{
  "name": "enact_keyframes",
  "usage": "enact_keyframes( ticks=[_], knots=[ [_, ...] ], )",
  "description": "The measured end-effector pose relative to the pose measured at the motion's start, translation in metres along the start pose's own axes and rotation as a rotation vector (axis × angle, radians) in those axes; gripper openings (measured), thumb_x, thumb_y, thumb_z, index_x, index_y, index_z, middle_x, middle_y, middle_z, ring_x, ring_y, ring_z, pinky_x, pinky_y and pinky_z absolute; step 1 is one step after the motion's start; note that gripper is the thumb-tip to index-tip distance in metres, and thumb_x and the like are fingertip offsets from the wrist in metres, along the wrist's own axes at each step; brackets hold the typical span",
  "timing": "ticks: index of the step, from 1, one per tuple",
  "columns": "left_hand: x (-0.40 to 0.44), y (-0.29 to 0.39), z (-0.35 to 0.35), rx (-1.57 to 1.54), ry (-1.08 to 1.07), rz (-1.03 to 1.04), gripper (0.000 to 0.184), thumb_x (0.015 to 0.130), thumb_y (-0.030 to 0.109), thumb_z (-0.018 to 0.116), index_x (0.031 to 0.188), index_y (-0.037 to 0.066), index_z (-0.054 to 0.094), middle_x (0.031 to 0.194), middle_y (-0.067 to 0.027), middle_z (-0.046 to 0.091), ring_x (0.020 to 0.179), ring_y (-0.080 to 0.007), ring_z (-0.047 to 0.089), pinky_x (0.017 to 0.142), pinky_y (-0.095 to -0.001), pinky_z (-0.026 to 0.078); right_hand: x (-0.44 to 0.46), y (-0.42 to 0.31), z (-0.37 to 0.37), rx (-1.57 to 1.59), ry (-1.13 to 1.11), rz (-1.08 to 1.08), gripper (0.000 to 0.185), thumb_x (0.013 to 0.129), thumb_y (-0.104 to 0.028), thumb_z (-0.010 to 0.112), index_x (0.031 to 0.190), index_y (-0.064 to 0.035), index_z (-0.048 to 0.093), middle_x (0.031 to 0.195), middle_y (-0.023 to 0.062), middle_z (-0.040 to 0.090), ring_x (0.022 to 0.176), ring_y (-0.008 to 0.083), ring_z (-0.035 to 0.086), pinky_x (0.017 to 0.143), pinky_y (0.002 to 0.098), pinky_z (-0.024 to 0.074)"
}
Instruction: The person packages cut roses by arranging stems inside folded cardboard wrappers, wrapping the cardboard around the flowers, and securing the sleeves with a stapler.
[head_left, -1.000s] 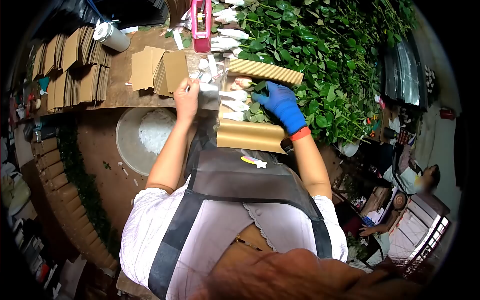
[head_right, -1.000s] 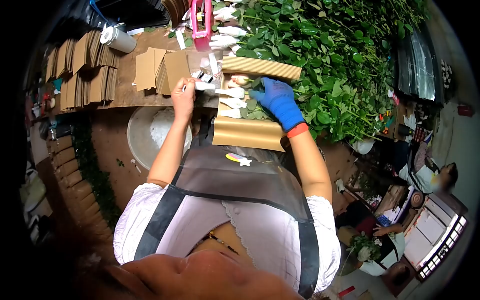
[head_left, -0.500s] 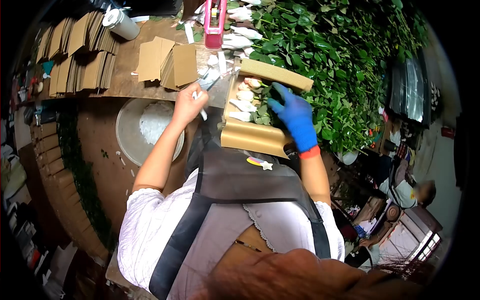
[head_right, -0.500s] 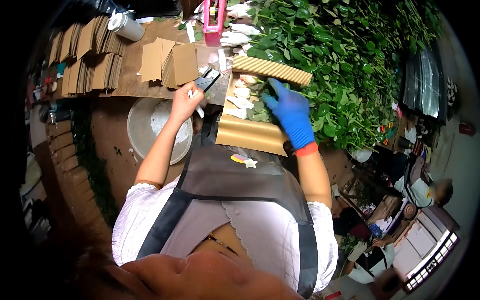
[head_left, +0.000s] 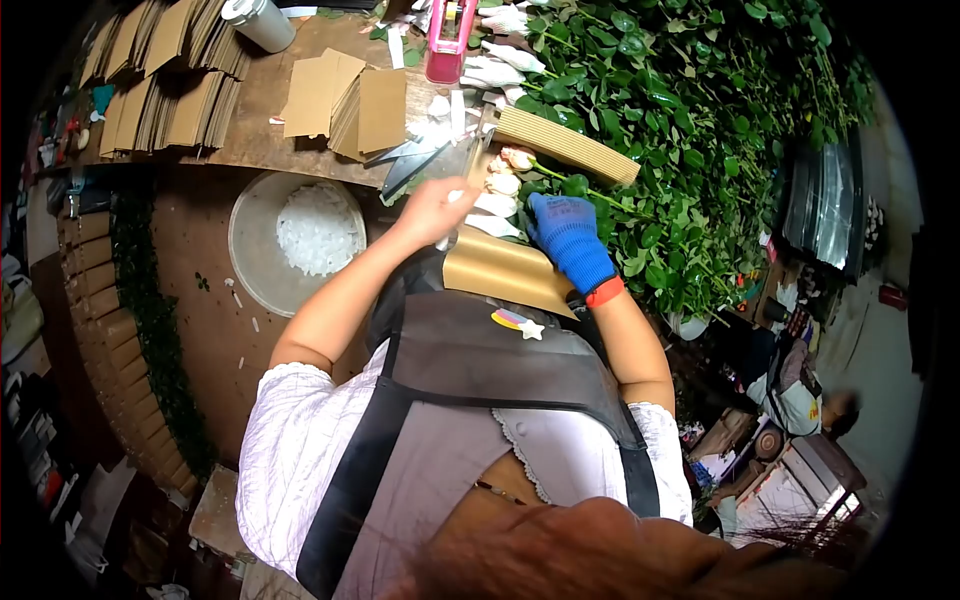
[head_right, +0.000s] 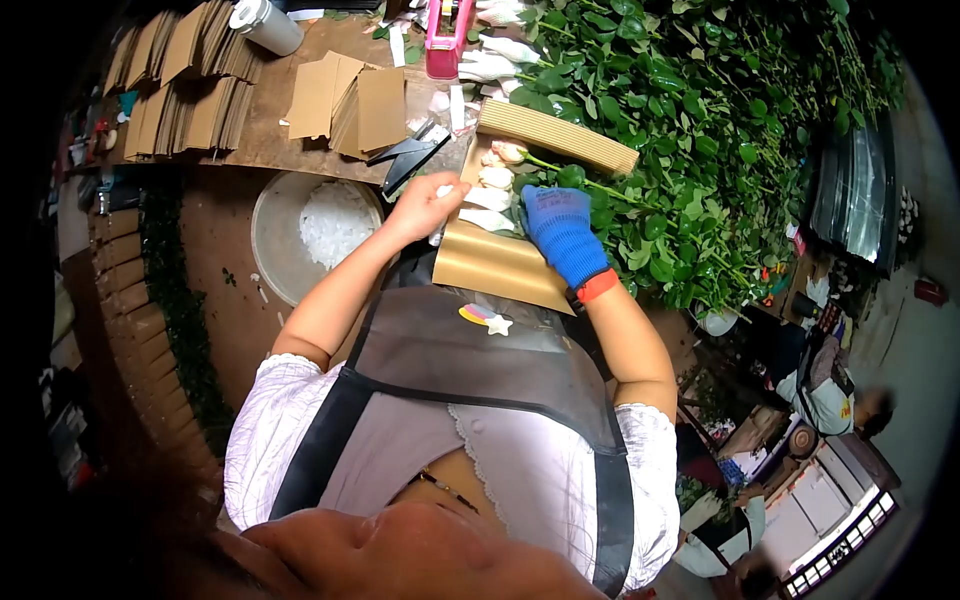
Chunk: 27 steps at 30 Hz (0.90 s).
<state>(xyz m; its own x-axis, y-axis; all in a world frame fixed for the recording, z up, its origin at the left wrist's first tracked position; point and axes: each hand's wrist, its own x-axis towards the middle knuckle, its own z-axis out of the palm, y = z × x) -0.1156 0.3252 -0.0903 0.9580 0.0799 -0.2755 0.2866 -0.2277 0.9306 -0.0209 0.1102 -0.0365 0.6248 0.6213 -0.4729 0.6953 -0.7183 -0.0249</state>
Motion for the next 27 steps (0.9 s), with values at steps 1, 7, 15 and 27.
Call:
enact_keyframes(
  ticks=[1,7,15,27],
  knots=[
    [-0.004,-0.002,-0.005,-0.058,0.053,0.003,0.028,0.096,0.029,0.064,0.083,0.003,0.065,0.069,-0.001,0.061,0.065,-0.0075,0.055,0.059,-0.028,0.044,0.001,0.002,0.003,-0.01,-0.004,0.001,0.018,0.089,-0.029,0.06,0.096,-0.0123,0.064,0.081,0.0127,0.071,0.079,0.0326,0.07,0.067,0.0466,0.0535],
    [-0.018,-0.023,-0.057,-0.023,0.136,0.197,0.02,0.091,0.015,0.065,0.076,0.003,0.06,0.072,-0.0003,0.063,0.069,-0.0091,0.058,0.065,-0.029,0.048,-0.023,0.007,-0.025,0.225,0.072,-0.083,0.027,0.091,-0.038,0.061,0.095,-0.0117,0.063,0.083,0.0137,0.069,0.08,0.0331,0.068,0.07,0.0455,0.0518],
    [0.007,0.009,-0.017,0.326,-0.391,0.094,0.037,0.09,0.042,0.069,0.089,0.006,0.067,0.075,-0.0122,0.065,0.068,-0.0259,0.063,0.064,-0.0375,0.047,-0.003,-0.004,-0.021,0.039,-0.117,-0.213,0.028,0.089,-0.04,0.062,0.089,-0.0132,0.069,0.084,0.0123,0.072,0.082,0.0309,0.071,0.072,0.0439,0.0554],
    [-0.063,-0.02,-0.102,0.168,-0.067,-0.145,0.035,0.093,0.037,0.067,0.077,0.006,0.063,0.071,-0.0057,0.065,0.066,-0.0126,0.061,0.061,-0.0333,0.049,-0.001,-0.015,-0.02,-0.055,-0.152,-0.231,0.022,0.09,-0.026,0.059,0.087,-0.0103,0.073,0.085,0.0126,0.074,0.081,0.0298,0.072,0.068,0.0436,0.0553]
  ],
)
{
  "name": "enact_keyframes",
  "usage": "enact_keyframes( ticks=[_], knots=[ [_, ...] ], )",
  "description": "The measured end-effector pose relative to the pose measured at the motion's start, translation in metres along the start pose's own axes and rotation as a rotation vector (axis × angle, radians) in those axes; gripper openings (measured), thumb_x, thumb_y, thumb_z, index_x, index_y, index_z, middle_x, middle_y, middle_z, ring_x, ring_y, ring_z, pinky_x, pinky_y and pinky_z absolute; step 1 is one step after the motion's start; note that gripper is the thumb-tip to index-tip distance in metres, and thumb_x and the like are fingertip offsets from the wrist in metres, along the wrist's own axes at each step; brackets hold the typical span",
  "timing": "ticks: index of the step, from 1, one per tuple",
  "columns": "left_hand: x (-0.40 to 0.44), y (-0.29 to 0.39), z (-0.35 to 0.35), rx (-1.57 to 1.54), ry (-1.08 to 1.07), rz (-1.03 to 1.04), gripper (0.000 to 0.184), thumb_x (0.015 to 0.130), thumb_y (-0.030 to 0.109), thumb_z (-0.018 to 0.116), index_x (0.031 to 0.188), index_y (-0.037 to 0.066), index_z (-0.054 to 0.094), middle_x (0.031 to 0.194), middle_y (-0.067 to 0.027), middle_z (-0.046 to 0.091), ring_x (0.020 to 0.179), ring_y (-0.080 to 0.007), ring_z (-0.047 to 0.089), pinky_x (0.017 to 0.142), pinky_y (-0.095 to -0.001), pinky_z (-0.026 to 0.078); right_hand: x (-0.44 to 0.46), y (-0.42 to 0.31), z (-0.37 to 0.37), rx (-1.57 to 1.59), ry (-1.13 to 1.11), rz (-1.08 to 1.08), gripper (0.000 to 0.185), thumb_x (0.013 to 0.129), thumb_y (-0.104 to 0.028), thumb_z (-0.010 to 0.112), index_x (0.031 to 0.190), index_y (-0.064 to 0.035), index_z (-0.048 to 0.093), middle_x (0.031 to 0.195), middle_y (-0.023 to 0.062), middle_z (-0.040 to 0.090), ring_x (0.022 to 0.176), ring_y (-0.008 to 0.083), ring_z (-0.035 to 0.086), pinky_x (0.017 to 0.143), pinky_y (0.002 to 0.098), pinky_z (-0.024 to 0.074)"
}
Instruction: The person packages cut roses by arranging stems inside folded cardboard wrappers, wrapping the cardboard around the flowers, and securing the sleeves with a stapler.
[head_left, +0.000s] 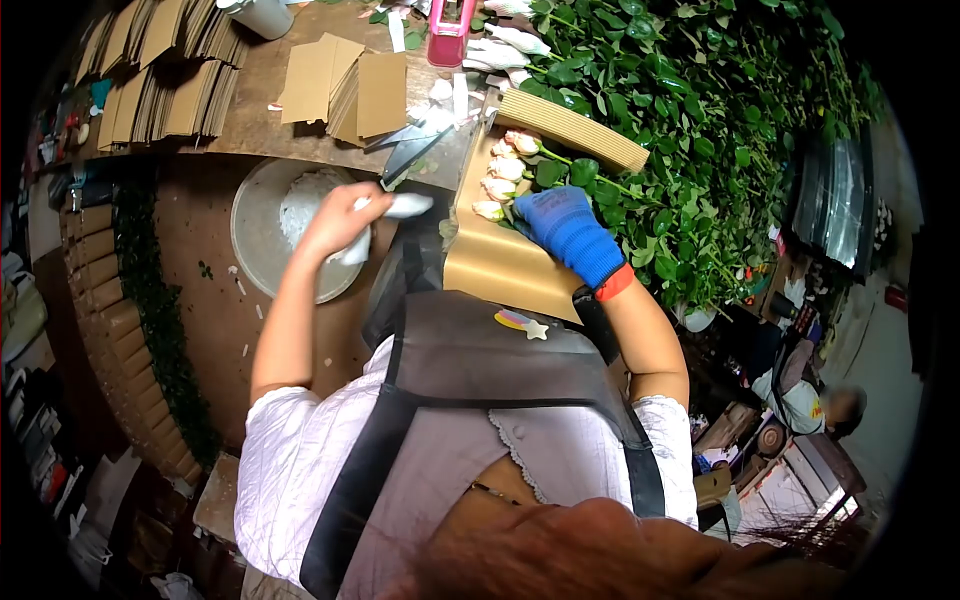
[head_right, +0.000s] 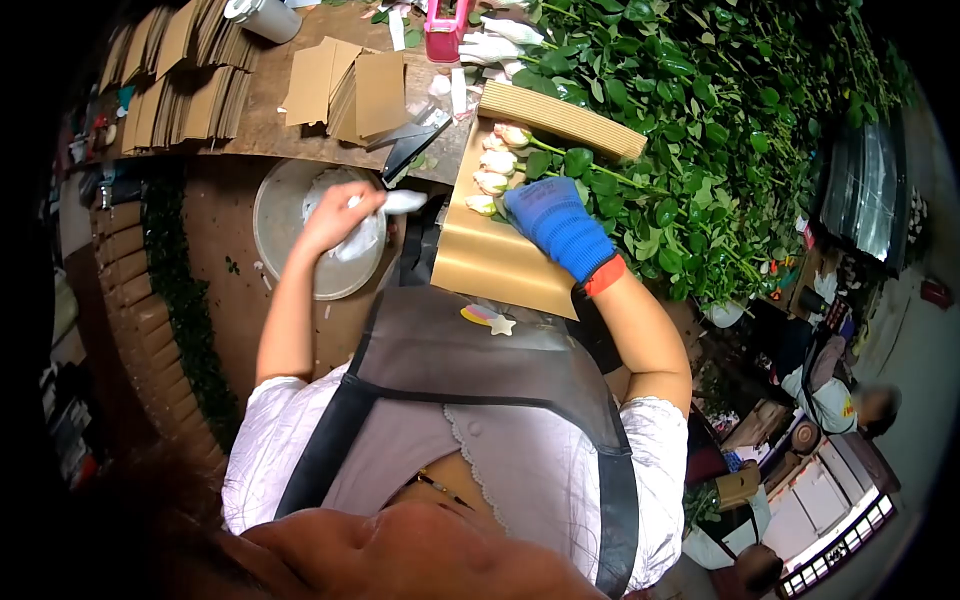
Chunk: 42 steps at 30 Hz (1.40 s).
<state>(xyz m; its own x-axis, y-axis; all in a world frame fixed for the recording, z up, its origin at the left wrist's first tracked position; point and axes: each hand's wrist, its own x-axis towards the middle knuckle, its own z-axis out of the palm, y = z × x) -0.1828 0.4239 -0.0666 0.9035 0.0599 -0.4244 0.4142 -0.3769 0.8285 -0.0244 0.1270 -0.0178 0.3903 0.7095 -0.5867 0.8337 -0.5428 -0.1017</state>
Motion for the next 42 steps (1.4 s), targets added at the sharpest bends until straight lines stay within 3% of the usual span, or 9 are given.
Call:
enact_keyframes(
  ticks=[2,4,10,16,18,22,29,33,42],
  knots=[
    [-0.021,0.001,-0.024,0.718,-0.283,-0.418,0.037,0.085,0.047,0.071,0.082,0.01,0.069,0.084,-0.0136,0.069,0.084,-0.0306,0.066,0.074,-0.0386,0.052,0.006,-0.002,0.002,-0.044,-0.013,-0.019,0.02,0.09,-0.022,0.059,0.087,-0.0091,0.074,0.085,0.0129,0.074,0.082,0.0281,0.073,0.067,0.043,0.0551],
    [-0.034,-0.017,-0.019,1.118,-0.275,-0.219,0.035,0.084,0.043,0.072,0.097,0.011,0.07,0.104,-0.0158,0.066,0.109,-0.0325,0.059,0.09,-0.041,0.047,0.012,-0.005,-0.003,-0.133,-0.059,-0.077,0.02,0.09,-0.019,0.058,0.088,-0.0082,0.075,0.086,0.0131,0.074,0.083,0.0267,0.073,0.066,0.042,0.055],
    [0.059,0.035,0.065,0.115,0.103,0.304,0.09,0.072,0.046,0.083,0.137,0.001,0.039,0.13,-0.0238,0.046,0.122,-0.0438,0.043,0.105,-0.0478,0.037,0.024,-0.008,0.01,-0.227,-0.015,-0.155,0.02,0.088,-0.021,0.059,0.091,-0.0099,0.075,0.09,0.0129,0.075,0.085,0.0259,0.073,0.069,0.0415,0.0548],
    [0.091,0.03,0.095,0.237,-0.092,0.384,0.108,0.063,0.047,0.088,0.144,0.008,0.028,0.15,-0.028,0.022,0.14,-0.049,0.022,0.116,-0.0518,0.025,-0.011,0.006,-0.016,0.187,0.076,0.077,0.021,0.087,-0.034,0.063,0.095,-0.0161,0.069,0.089,0.0125,0.072,0.084,0.0316,0.07,0.072,0.0439,0.0534],
    [0.091,0.032,0.094,0.216,-0.127,0.378,0.106,0.065,0.048,0.087,0.142,0.006,0.03,0.149,-0.0293,0.023,0.143,-0.0479,0.019,0.117,-0.051,0.022,-0.015,0.001,-0.018,0.333,0.151,0.253,0.021,0.086,-0.034,0.064,0.096,-0.0152,0.067,0.087,0.013,0.071,0.084,0.0312,0.069,0.072,0.0442,0.053],
    [0.094,0.034,0.093,0.187,-0.167,0.366,0.101,0.067,0.051,0.086,0.14,0.006,0.033,0.15,-0.0306,0.021,0.146,-0.0468,0.015,0.117,-0.0506,0.022,0.005,0.005,0.016,0.178,0.216,0.115,0.022,0.087,-0.036,0.065,0.094,-0.0157,0.062,0.081,0.0113,0.07,0.075,0.0321,0.068,0.067,0.0451,0.0522],
    [0.105,0.029,0.116,-0.025,0.091,0.405,0.078,0.067,0.04,0.087,0.125,0.005,0.049,0.136,-0.0231,0.038,0.128,-0.0406,0.036,0.111,-0.0454,0.031,-0.007,0.006,0.019,0.16,0.318,0.054,0.022,0.09,-0.036,0.063,0.1,-0.0171,0.059,0.081,0.0105,0.07,0.074,0.0328,0.068,0.066,0.0454,0.0523],
    [0.096,0.026,0.121,-0.067,0.156,0.394,0.066,0.069,0.035,0.087,0.117,0.009,0.051,0.138,-0.0223,0.038,0.133,-0.0409,0.037,0.112,-0.0455,0.032,-0.006,-0.003,-0.004,0.257,0.369,0.387,0.028,0.092,-0.04,0.06,0.109,-0.0178,0.061,0.086,0.0121,0.071,0.079,0.0343,0.069,0.069,0.0458,0.053],
    [0.095,0.028,0.126,-0.092,0.142,0.283,0.058,0.069,0.04,0.087,0.114,0.013,0.063,0.145,-0.0251,0.033,0.135,-0.0452,0.035,0.111,-0.0487,0.033,0.016,0.011,0.016,0.139,0.255,0.245,0.026,0.091,-0.036,0.062,0.111,-0.0193,0.061,0.084,0.0126,0.071,0.077,0.0333,0.069,0.068,0.0452,0.053]
  ],
)
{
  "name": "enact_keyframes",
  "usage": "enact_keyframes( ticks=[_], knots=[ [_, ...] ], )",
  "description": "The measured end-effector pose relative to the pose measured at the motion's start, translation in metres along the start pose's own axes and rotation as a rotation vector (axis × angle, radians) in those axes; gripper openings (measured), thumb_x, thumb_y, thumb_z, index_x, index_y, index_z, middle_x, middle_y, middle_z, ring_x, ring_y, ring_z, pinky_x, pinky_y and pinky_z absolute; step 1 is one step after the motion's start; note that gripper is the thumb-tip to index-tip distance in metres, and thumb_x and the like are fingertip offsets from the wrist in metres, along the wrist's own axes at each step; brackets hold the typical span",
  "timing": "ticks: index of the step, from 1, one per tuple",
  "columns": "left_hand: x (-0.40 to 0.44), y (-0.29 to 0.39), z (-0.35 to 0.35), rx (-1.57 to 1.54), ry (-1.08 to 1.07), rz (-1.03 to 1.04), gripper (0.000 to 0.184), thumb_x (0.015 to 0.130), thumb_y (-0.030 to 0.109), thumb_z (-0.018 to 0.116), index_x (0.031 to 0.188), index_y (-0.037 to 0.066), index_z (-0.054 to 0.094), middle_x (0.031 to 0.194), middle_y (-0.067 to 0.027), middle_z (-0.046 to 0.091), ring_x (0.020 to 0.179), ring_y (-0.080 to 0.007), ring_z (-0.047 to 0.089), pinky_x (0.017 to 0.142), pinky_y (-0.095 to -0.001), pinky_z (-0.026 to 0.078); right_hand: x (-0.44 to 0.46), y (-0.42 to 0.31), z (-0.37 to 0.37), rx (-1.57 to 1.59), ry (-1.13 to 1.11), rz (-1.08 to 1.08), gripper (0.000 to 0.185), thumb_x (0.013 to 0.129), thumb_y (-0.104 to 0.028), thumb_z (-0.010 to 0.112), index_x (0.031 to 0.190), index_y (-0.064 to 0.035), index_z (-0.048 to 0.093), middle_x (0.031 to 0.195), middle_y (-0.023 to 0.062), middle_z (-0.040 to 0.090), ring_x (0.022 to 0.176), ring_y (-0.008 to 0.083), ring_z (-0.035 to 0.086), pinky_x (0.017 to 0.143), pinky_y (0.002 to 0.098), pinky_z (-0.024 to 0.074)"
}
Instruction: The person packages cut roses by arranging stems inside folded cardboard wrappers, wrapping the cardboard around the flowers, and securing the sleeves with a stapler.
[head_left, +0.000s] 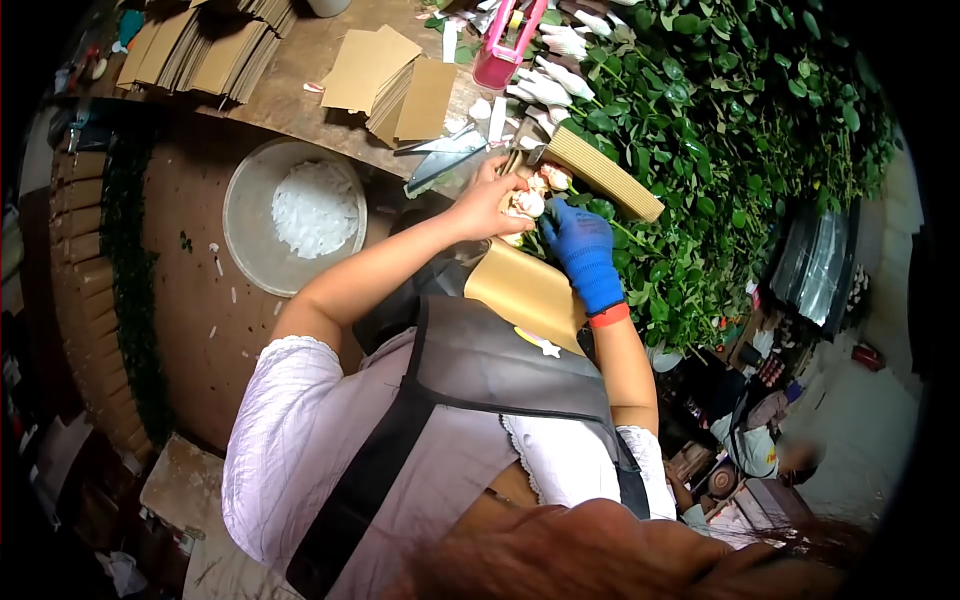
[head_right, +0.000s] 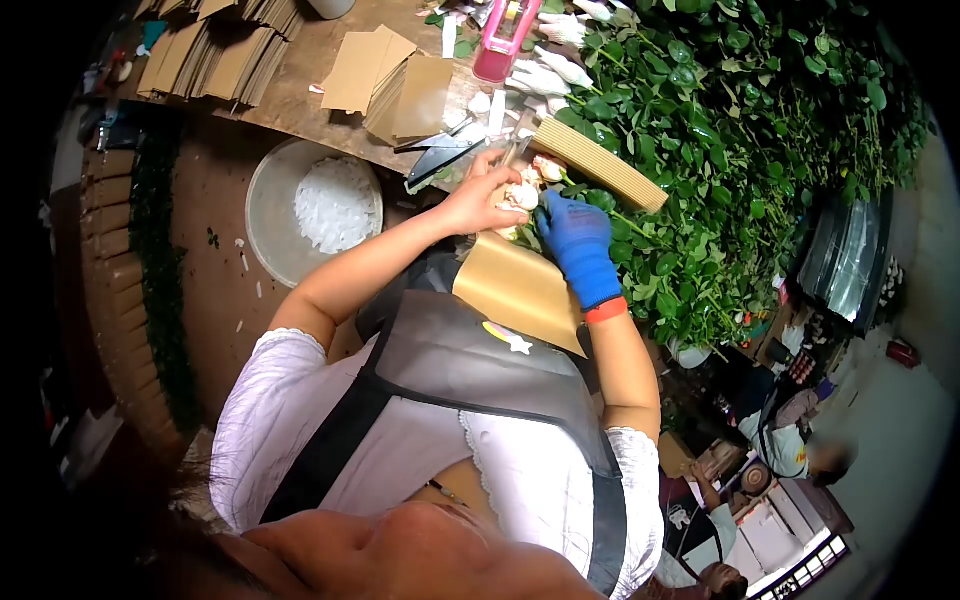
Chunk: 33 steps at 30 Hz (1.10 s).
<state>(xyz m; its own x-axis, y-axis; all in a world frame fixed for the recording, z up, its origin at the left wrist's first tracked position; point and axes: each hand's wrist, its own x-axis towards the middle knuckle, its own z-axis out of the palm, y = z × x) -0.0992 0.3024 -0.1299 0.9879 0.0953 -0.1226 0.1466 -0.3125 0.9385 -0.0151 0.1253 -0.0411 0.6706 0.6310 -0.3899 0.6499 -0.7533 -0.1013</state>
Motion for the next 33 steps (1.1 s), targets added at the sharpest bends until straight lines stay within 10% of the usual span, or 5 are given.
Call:
enact_keyframes(
  ticks=[10,19,33],
  knots=[
    [0.006,0.004,0.011,-0.023,0.144,0.018,0.037,0.069,0.031,0.088,0.091,0.007,0.071,0.139,-0.0249,0.045,0.132,-0.0394,0.042,0.109,-0.0463,0.035,-0.021,0.004,0.003,-0.044,0.119,0.127,0.048,0.097,-0.039,0.052,0.14,-0.0175,0.048,0.083,0.0127,0.071,0.072,0.0325,0.069,0.064,0.0449,0.0538],
    [0.008,0.0,0.011,-0.039,0.13,0.027,0.036,0.07,0.029,0.089,0.091,0.006,0.07,0.14,-0.0253,0.042,0.133,-0.0387,0.042,0.108,-0.0451,0.039,0.02,0.013,-0.005,0.101,0.134,0.124,0.027,0.092,-0.042,0.058,0.104,-0.0199,0.068,0.087,0.0108,0.072,0.081,0.0315,0.069,0.07,0.0458,0.0537],
    [0.027,0.007,0.009,-0.103,0.048,-0.063,0.055,0.078,0.03,0.082,0.124,0.006,0.065,0.139,-0.0179,0.047,0.134,-0.032,0.035,0.113,-0.0419,0.031,0.012,0.014,0.0,0.111,0.026,0.109,0.028,0.093,-0.043,0.057,0.11,-0.0219,0.065,0.093,0.0109,0.072,0.086,0.0326,0.069,0.076,0.045,0.0536]
  ],
)
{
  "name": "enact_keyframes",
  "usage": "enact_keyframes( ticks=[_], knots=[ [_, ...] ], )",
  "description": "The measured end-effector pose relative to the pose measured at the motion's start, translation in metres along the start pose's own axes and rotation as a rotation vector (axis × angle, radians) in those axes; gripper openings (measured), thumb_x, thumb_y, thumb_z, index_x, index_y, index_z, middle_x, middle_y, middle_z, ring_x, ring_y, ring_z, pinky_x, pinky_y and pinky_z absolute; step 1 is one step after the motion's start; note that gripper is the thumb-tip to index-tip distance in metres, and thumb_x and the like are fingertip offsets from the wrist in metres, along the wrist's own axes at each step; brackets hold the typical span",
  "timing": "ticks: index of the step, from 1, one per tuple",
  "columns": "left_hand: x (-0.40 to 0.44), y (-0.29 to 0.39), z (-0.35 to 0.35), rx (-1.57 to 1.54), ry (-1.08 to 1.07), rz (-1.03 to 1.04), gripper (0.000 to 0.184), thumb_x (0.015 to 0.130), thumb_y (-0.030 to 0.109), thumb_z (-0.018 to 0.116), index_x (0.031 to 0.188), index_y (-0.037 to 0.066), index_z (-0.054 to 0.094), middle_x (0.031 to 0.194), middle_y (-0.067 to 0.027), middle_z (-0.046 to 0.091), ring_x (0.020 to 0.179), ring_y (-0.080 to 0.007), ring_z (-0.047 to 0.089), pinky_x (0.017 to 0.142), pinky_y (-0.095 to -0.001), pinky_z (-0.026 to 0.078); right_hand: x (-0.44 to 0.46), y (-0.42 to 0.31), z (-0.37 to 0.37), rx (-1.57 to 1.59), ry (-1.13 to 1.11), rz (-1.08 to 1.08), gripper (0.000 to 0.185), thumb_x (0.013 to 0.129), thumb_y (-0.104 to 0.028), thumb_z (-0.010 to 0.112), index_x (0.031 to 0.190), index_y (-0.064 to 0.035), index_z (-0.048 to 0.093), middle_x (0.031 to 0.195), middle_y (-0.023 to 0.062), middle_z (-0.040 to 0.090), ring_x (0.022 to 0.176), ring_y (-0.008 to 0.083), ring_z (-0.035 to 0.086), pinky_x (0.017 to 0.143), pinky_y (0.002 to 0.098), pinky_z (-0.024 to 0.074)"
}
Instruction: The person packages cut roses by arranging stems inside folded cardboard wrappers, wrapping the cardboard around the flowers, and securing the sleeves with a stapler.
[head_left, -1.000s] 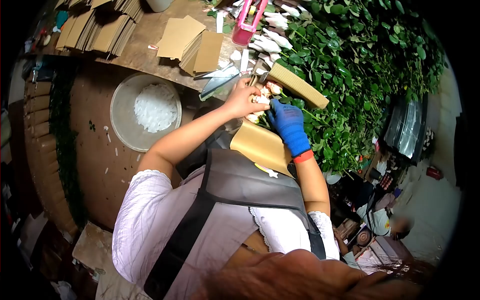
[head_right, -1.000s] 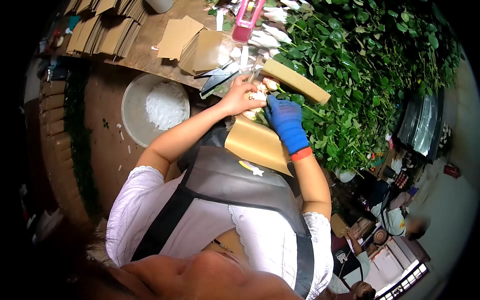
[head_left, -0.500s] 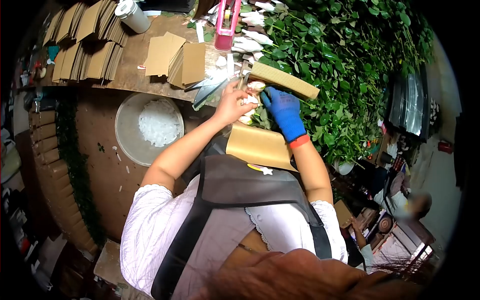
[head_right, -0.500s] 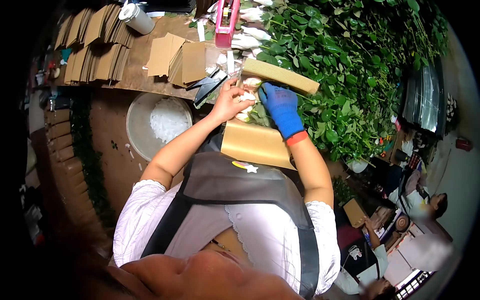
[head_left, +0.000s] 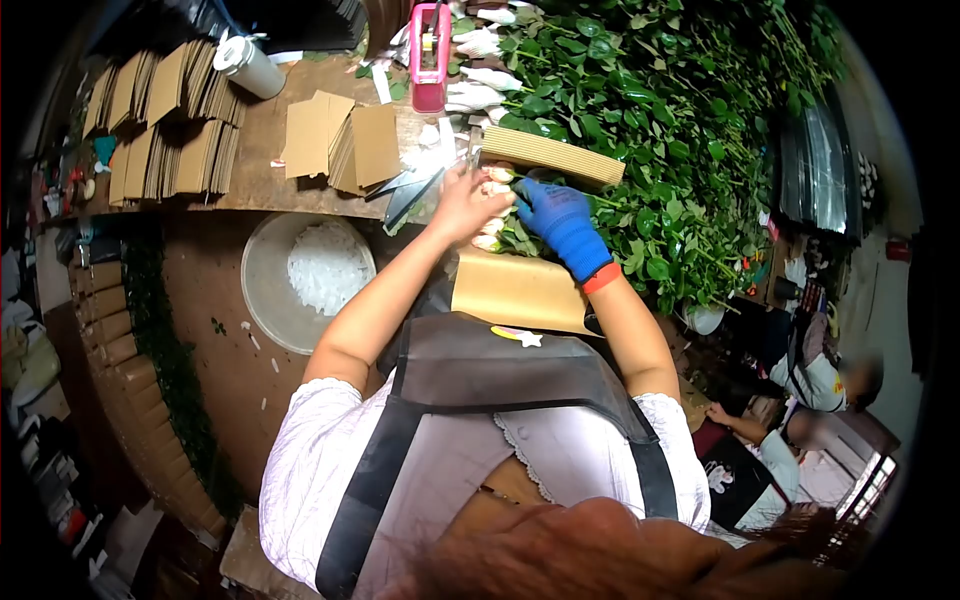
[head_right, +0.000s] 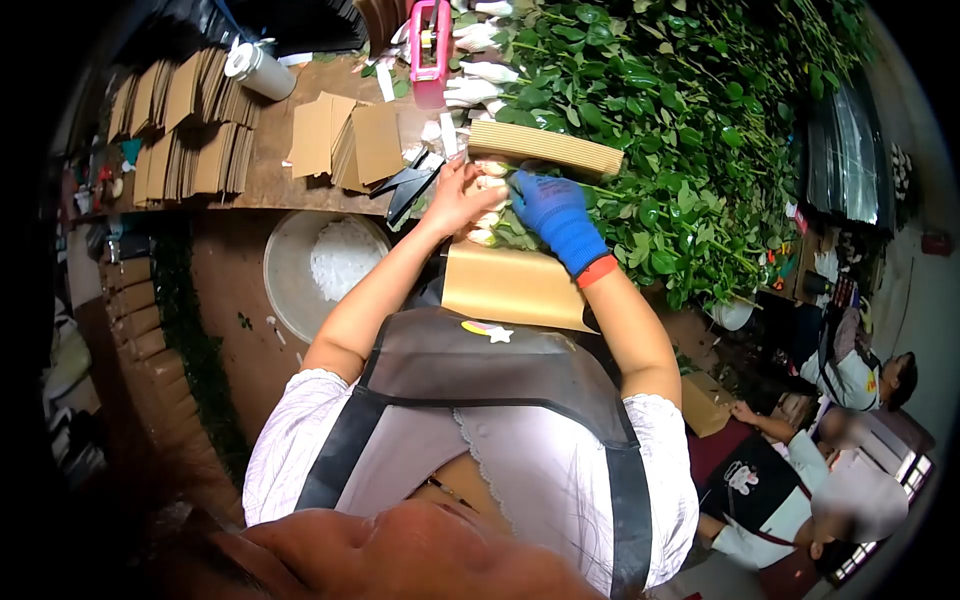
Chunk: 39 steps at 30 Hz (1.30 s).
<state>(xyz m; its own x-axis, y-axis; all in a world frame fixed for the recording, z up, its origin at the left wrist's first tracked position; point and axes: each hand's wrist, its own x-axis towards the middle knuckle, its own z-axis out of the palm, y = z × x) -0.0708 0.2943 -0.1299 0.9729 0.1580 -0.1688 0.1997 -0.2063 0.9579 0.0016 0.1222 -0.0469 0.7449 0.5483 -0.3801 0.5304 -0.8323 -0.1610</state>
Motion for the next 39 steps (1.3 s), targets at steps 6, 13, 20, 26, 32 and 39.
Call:
enact_keyframes(
  ticks=[6,13,20,26,32,39],
  knots=[
    [0.001,0.014,0.003,-0.208,0.036,0.013,0.039,0.079,0.019,0.082,0.112,0.002,0.071,0.141,-0.016,0.038,0.123,-0.0263,0.052,0.107,-0.0378,0.043,-0.028,0.001,-0.016,0.604,0.264,-0.029,0.029,0.092,-0.033,0.06,0.117,-0.0194,0.068,0.108,0.013,0.069,0.096,0.0324,0.067,0.083,0.0421,0.0535],
    [-0.001,0.007,0.004,0.036,0.122,0.073,0.034,0.078,0.021,0.084,0.098,-0.001,0.069,0.114,-0.0114,0.054,0.102,-0.0201,0.057,0.091,-0.0313,0.047,-0.022,0.005,0.002,0.309,0.376,-0.172,0.038,0.091,-0.021,0.057,0.129,-0.0191,0.059,0.108,0.0118,0.065,0.095,0.0327,0.065,0.081,0.0449,0.0518],
    [0.004,-0.01,0.006,0.124,0.162,0.18,0.036,0.078,0.021,0.085,0.097,-0.003,0.067,0.113,-0.0113,0.056,0.101,-0.0191,0.058,0.09,-0.0307,0.048,-0.009,-0.009,0.0,0.005,0.283,-0.159,0.039,0.09,-0.021,0.06,0.129,-0.0188,0.058,0.11,0.0087,0.065,0.092,0.031,0.064,0.08,0.0436,0.0505],
    [0.002,0.01,-0.001,-0.09,0.021,-0.098,0.037,0.079,0.024,0.083,0.097,-0.003,0.068,0.139,-0.0217,0.047,0.121,-0.0269,0.054,0.104,-0.0375,0.043,-0.026,0.001,-0.021,0.264,0.391,-0.281,0.037,0.087,-0.018,0.063,0.123,-0.0118,0.06,0.101,0.0114,0.067,0.089,0.0314,0.067,0.076,0.0426,0.0527],
    [0.002,0.001,0.002,0.047,0.112,0.003,0.037,0.078,0.028,0.084,0.099,0.001,0.068,0.112,-0.0126,0.052,0.104,-0.0245,0.057,0.093,-0.0337,0.047,-0.164,0.059,-0.051,0.333,-0.051,0.238,0.026,0.088,-0.038,0.062,0.088,-0.0133,0.071,0.087,0.0163,0.069,0.078,0.0354,0.067,0.069,0.0429,0.0543],
    [0.003,-0.003,0.0,-0.063,0.051,0.008,0.046,0.086,0.026,0.073,0.117,-0.003,0.055,0.125,-0.0173,0.054,0.11,-0.0228,0.058,0.095,-0.0337,0.048,-0.2,0.063,-0.042,1.519,-0.148,0.154,0.043,0.102,-0.032,0.053,0.128,0.0022,0.06,0.095,0.0106,0.072,0.084,0.0182,0.068,0.079,0.0321,0.0547]
  ],
)
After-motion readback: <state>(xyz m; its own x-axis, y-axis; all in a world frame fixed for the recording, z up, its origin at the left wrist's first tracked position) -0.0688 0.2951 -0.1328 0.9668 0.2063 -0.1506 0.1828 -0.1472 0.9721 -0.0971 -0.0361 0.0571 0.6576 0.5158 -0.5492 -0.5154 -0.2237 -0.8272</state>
